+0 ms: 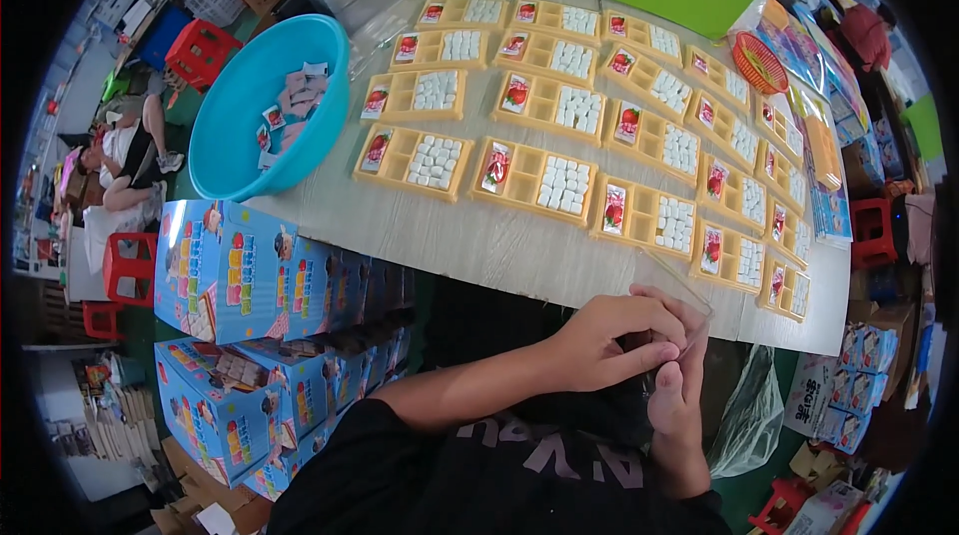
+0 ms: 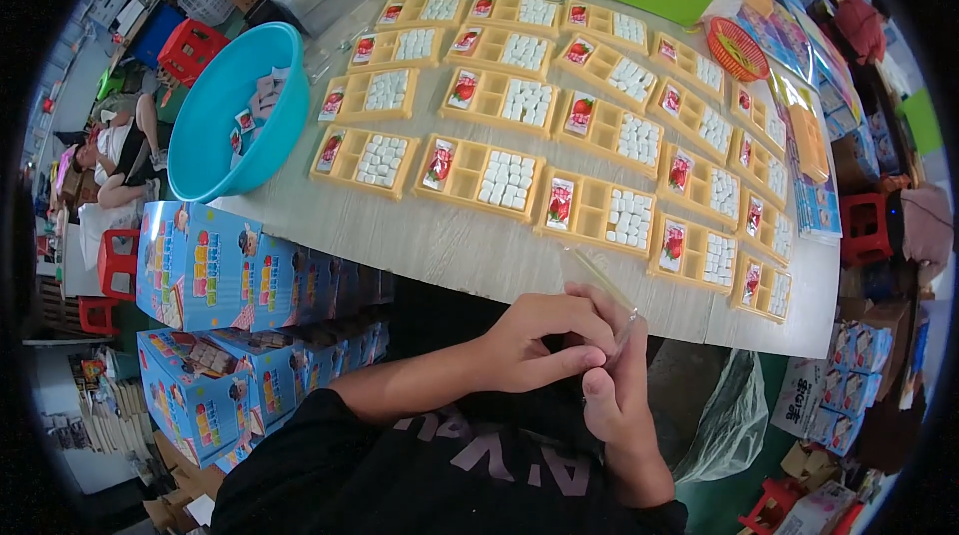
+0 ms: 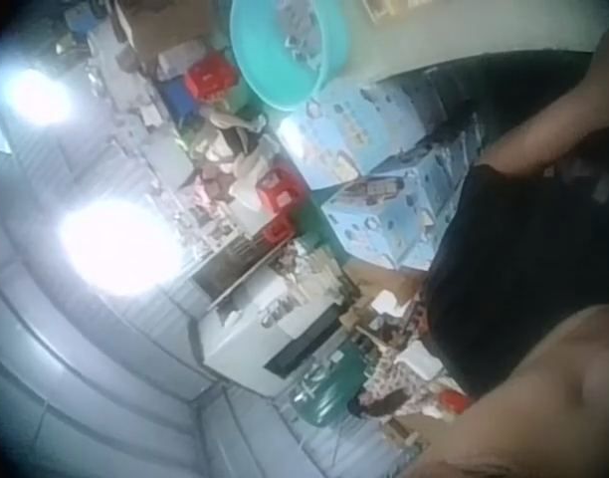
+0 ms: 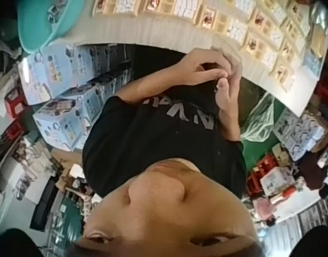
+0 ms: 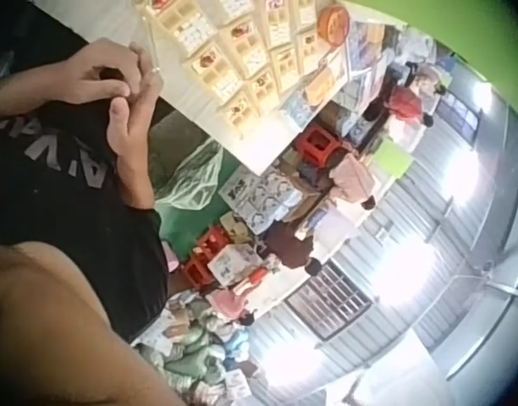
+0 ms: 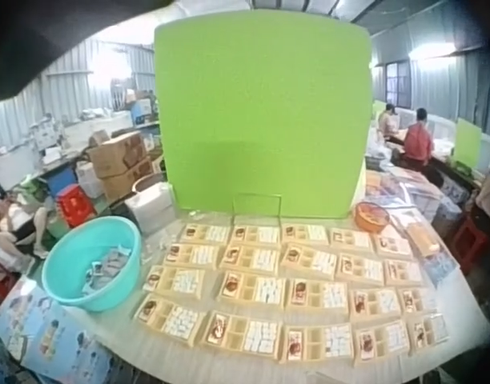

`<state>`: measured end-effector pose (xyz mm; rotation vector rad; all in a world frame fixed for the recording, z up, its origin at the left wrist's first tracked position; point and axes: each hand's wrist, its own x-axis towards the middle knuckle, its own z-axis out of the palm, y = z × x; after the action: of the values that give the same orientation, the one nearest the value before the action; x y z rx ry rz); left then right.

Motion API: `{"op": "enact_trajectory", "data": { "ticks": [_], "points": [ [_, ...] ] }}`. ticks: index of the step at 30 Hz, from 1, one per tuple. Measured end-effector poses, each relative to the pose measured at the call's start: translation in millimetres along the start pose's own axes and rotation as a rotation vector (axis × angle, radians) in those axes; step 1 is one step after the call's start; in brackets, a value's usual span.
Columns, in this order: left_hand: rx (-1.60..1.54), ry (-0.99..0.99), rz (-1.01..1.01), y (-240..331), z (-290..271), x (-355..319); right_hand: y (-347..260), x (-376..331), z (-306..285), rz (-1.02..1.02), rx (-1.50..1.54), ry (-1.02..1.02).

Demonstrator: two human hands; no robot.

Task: Packing small toy or food items into plastic trays and clear sleeves in a factory environment.

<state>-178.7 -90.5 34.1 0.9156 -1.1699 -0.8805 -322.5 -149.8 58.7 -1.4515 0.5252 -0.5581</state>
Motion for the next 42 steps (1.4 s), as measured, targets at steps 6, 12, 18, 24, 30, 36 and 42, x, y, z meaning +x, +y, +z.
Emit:
{"op": "enact_trajectory", "data": {
  "ticks": [6,12,18,24,30,36,42],
  "points": [
    [0.098,0.038,-0.087,7.5,5.9,-0.4,5.8,-0.8,-4.6,-0.041,0.004,-0.009],
    [0.238,0.144,0.109,5.6,3.1,-0.5,10.1,5.1,-18.0,-0.024,-0.019,-0.068],
    [0.031,0.089,0.229,-2.3,2.1,-2.4,-10.8,5.3,-60.0,-0.099,-0.281,0.025],
    [-0.181,0.173,0.073,-6.4,7.3,-5.3,-53.2,-11.0,-197.7,-0.130,-1.177,0.265],
    [-0.198,0.203,0.044,-13.8,7.6,-4.8,-35.9,-7.6,-256.5,-0.017,-1.220,0.133],
    [-0.202,0.199,-0.034,-19.3,8.6,-5.9,-19.4,3.2,-279.0,0.013,-1.282,0.030],
    [-0.295,0.159,-0.088,-23.6,5.9,-6.3,-10.8,15.1,-280.6,0.007,-1.270,-0.028]
  ]
}}
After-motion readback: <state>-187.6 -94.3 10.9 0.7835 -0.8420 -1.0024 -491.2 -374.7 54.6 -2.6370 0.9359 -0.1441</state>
